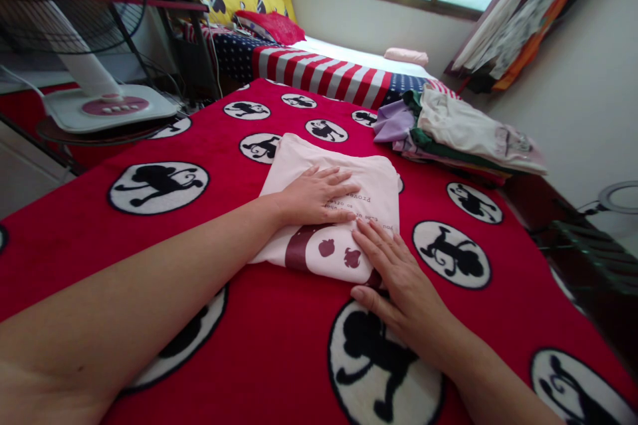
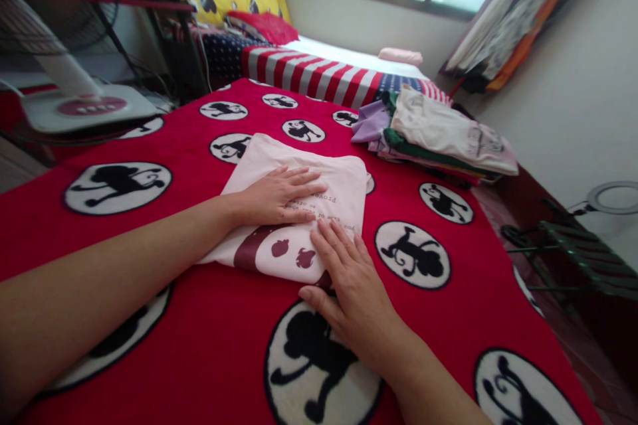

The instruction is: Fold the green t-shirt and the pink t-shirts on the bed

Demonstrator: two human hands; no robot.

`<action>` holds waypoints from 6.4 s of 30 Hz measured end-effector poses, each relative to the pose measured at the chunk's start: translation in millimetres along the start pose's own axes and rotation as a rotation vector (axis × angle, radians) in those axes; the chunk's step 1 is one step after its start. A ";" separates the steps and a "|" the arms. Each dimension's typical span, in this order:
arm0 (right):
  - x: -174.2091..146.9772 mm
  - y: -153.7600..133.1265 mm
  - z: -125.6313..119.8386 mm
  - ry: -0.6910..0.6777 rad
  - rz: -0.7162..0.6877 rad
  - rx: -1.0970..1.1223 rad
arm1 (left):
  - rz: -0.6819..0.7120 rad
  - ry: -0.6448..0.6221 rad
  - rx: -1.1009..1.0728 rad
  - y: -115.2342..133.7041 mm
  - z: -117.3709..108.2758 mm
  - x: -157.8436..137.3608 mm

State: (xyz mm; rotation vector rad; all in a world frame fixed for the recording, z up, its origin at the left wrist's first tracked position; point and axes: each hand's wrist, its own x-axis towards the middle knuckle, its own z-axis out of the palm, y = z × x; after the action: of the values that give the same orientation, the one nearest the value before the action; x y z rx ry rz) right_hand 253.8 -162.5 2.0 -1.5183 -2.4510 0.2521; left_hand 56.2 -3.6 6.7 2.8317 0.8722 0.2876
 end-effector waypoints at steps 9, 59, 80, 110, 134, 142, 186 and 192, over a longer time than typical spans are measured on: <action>0.0 -0.4 0.0 0.000 -0.002 -0.007 | -0.007 -0.004 -0.006 0.2 0.2 -0.3; 0.9 0.2 -0.2 -0.005 -0.003 -0.015 | -0.008 -0.005 -0.001 0.8 -1.2 0.0; 0.2 0.3 0.2 0.005 -0.005 -0.011 | 0.001 0.001 0.003 -0.9 0.7 0.6; 1.0 -0.6 -0.4 -0.013 0.001 -0.008 | -0.003 0.000 -0.007 -0.2 0.1 -0.1; 0.3 0.2 0.7 0.001 -0.005 -0.002 | -0.004 -0.004 -0.013 0.1 -0.3 -0.3; -0.9 0.6 1.0 0.000 0.003 -0.002 | -0.010 -0.007 -0.009 0.2 -0.4 -0.2; -1.3 0.4 0.7 -0.010 0.003 -0.018 | -0.015 -0.014 -0.005 2.5 -2.2 -0.1; -0.5 1.1 0.8 -0.009 -0.005 -0.021 | -0.009 -0.010 0.001 2.0 -1.6 0.3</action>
State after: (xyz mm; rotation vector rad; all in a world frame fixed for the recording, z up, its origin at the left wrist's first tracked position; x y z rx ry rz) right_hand 254.7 -162.4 0.8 -1.5229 -2.4714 0.2339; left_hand 57.1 -4.9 8.8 2.8270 0.8832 0.2723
